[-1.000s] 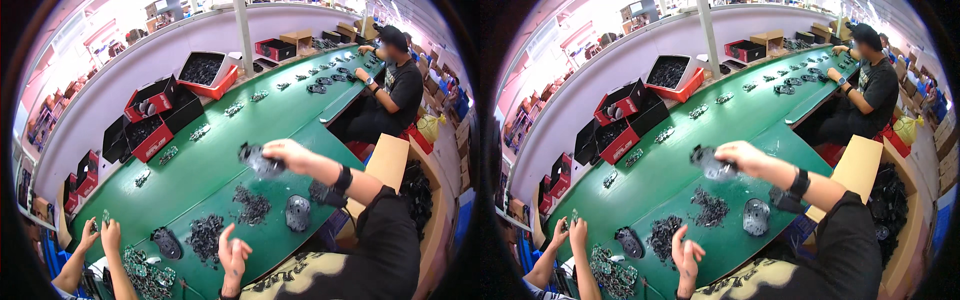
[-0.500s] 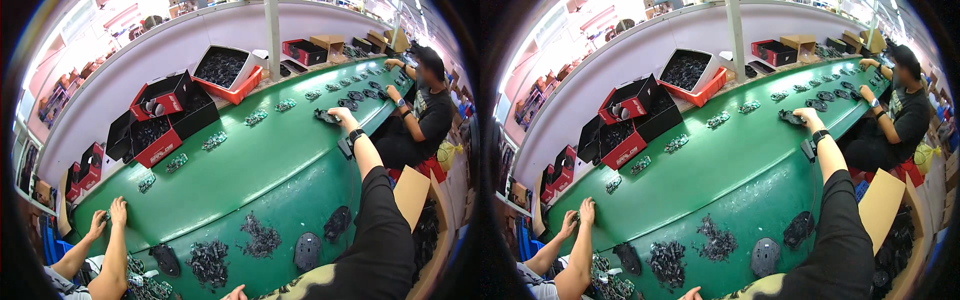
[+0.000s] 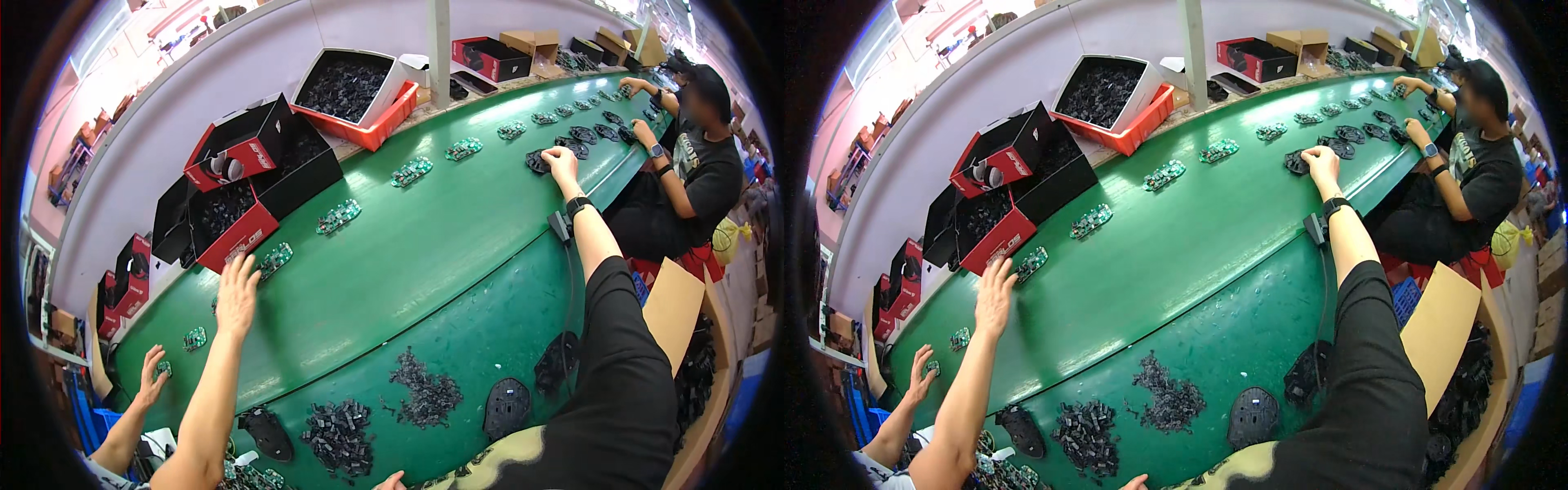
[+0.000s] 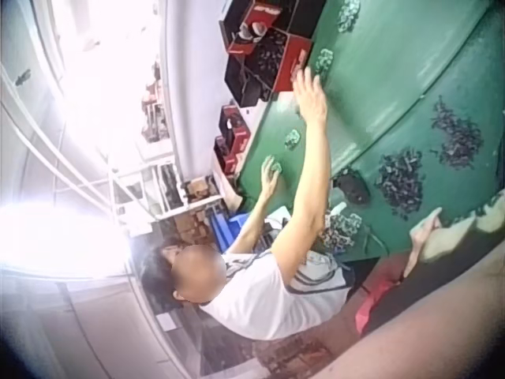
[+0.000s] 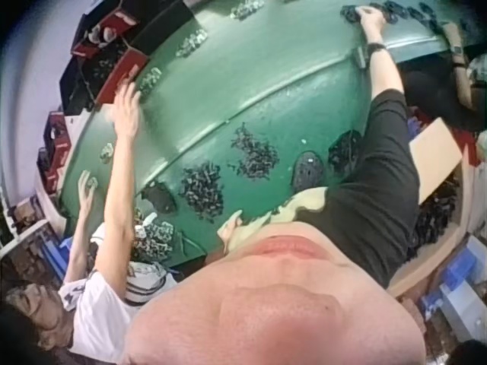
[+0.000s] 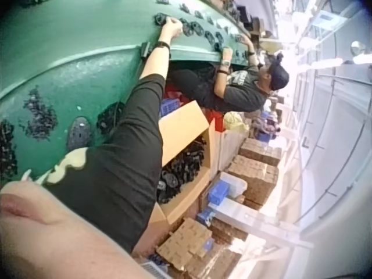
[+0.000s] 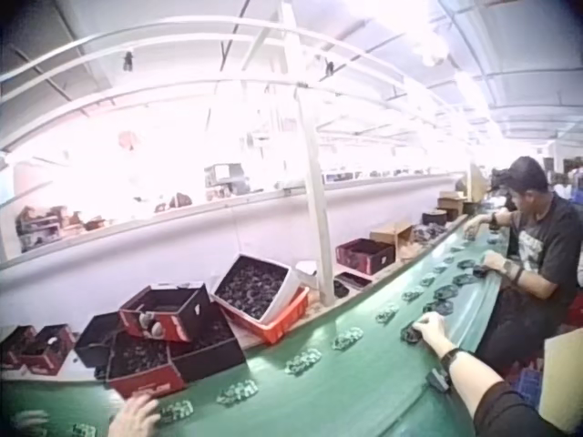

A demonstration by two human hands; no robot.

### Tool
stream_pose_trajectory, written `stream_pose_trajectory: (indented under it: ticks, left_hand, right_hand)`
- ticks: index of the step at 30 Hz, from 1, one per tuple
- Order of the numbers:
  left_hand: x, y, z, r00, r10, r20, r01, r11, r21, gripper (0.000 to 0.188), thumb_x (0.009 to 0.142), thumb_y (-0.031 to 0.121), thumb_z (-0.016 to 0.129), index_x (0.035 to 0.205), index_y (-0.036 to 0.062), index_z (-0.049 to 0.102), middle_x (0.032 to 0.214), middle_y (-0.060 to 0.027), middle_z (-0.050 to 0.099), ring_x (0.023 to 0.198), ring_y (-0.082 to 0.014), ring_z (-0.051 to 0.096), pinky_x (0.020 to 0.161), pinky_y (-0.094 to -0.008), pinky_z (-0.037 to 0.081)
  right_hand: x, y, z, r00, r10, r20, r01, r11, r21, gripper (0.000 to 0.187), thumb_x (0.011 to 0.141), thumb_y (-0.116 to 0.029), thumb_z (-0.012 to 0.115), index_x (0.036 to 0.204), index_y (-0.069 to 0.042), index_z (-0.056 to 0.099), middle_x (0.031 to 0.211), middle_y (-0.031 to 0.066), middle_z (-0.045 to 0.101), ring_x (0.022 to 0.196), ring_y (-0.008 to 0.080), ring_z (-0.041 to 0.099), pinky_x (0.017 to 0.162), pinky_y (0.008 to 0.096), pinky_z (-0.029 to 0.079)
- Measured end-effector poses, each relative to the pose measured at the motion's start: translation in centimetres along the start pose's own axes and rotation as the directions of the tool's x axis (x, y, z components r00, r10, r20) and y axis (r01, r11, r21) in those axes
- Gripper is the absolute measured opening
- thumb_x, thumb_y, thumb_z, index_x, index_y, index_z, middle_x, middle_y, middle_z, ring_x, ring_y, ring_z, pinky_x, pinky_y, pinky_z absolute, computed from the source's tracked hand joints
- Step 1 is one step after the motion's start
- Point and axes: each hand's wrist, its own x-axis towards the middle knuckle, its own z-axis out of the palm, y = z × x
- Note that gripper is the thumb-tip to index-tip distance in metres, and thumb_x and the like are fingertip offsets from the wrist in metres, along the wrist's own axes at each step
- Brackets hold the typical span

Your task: The person assembles small electronic components by hand at a green workbench. They pick up black plastic housings and insert small black pieces into them, then place the assembled units on the table. The person also retrieves more housings from a cardboard box and continues the repetitive assembly process.

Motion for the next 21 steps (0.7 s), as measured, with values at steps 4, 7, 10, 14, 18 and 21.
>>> stream_pose_trajectory:
  ticks: [4,7,10,14,18,21]
  left_hand:
    - [1.0,1.3,1.3,0.919,0.346,-0.190,-0.295,0.921,0.253,0.039,0.078,-0.007,0.059,0.114,0.0065,0.066,0.074,-0.0021,0.057,0.066,-0.0150,0.057,0.066,-0.0271,0.049]
    - [0.8,2.2,0.8,0.927,0.363,-0.094,-0.294,0.858,0.421,0.038,0.083,-0.003,0.057,0.120,0.0070,0.061,0.082,-0.0022,0.062,0.072,-0.0167,0.060,0.070,-0.0283,0.050]
    - [2.3,-1.1,2.2,0.678,0.696,-0.236,-0.496,0.671,0.551,0.026,0.071,0.000,0.063,0.096,0.0066,0.069,0.052,-0.0006,0.051,0.039,-0.0109,0.046,0.039,-0.0259,0.038]
    - [5.4,3.0,1.7,0.638,0.769,-0.041,-0.671,0.582,0.459,0.027,0.075,-0.001,0.064,0.102,0.0037,0.067,0.058,-0.0055,0.057,0.045,-0.0173,0.054,0.042,-0.0296,0.042]
    - [8.2,11.6,3.7,0.848,0.516,0.121,-0.529,0.810,0.253,0.030,0.082,0.016,0.068,0.109,0.0041,0.061,0.058,-0.0051,0.057,0.051,-0.0226,0.059,0.050,-0.0333,0.046]
    - [9.0,15.8,5.2,0.869,0.167,0.465,-0.349,0.874,0.339,0.044,0.089,0.042,0.057,0.109,0.0031,0.059,0.074,-0.0111,0.066,0.070,-0.0294,0.066,0.065,-0.0396,0.050]
  right_hand:
    - [0.5,0.8,-1.7,0.964,-0.225,-0.146,0.223,0.974,-0.027,0.019,0.073,-0.023,0.073,0.087,-0.011,0.075,0.094,0.0103,0.071,0.090,0.0285,0.066,0.085,0.0348,0.049]
    - [1.5,-0.9,-5.7,0.993,-0.078,0.089,0.044,0.943,0.331,0.023,0.081,-0.028,0.069,0.094,-0.009,0.074,0.099,0.0046,0.071,0.090,0.0153,0.065,0.081,0.0290,0.049]
    - [-3.1,-10.6,-11.5,0.819,-0.122,0.560,-0.090,0.938,0.336,0.030,0.088,-0.029,0.064,0.106,-0.006,0.070,0.099,0.0007,0.069,0.091,0.0097,0.062,0.078,0.0252,0.048]
    - [-12.3,-17.2,-19.8,0.462,-0.289,0.838,0.080,0.955,0.285,0.032,0.088,-0.028,0.064,0.107,-0.003,0.068,0.096,0.0027,0.069,0.088,0.0101,0.062,0.076,0.0253,0.049]
    - [-23.3,-21.2,-25.0,0.178,-0.239,0.955,0.249,0.950,0.191,0.037,0.082,-0.025,0.071,0.107,0.000,0.066,0.093,0.0109,0.069,0.084,0.0198,0.065,0.076,0.0317,0.051]
    - [-30.7,-19.9,-22.7,0.180,-0.374,0.910,0.364,0.885,0.291,0.042,0.075,-0.020,0.074,0.110,0.001,0.064,0.097,0.0168,0.064,0.089,0.0297,0.063,0.079,0.0356,0.050]
